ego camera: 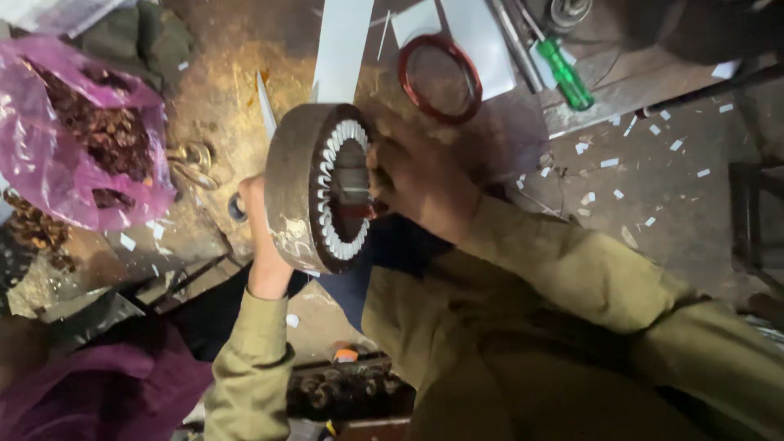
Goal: The person winds copper wire around a motor stator, inserting white insulating strips into the slots and tapping them in with a wooden mallet. They then use a metal hammer to further secure the insulation.
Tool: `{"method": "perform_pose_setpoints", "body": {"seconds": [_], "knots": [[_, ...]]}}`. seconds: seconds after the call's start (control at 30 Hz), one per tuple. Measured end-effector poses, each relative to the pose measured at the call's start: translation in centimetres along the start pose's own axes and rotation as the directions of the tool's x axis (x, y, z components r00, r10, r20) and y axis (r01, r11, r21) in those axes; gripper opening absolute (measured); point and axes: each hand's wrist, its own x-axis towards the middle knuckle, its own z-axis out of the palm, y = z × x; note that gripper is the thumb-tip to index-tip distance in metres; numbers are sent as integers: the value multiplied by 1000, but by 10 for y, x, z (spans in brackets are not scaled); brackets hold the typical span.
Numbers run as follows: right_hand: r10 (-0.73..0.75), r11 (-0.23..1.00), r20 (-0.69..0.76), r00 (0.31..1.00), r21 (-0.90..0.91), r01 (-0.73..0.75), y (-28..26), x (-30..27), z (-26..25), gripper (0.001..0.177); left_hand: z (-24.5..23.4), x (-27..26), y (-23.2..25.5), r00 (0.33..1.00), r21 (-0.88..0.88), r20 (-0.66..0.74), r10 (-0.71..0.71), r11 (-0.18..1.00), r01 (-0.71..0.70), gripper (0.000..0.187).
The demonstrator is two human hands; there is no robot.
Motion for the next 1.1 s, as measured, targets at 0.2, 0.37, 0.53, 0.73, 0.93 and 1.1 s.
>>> {"method": "perform_pose_setpoints", "body": {"seconds": [0.2,0.37,0.53,0.73,0.93,1.1], "knots": [[-190,979,-12,982,65,191,0,6,-18,27,-24,2,1,988,-152,134,81,987,-60,20],[205,633,392,897,646,-427,6,7,-7,39,-21,-9,15,996,-162,30,89,983,-83,21],[-15,983,98,995,182,-3,17,0,-5,20,-6,-18,13,999,-106,-32,-28,994,25,25],[-93,967,72,993,242,73,12,5,-17,21,-17,-8,8,995,-193,93,-21,980,38,21],[1,958,182,983,283,-54,7,4,-22,20,-23,-13,4,993,-189,113,31,982,-10,22],[10,980,187,982,195,-47,19,15,-18,13,-1,-16,-8,930,-622,177,-322,696,359,13]]}}
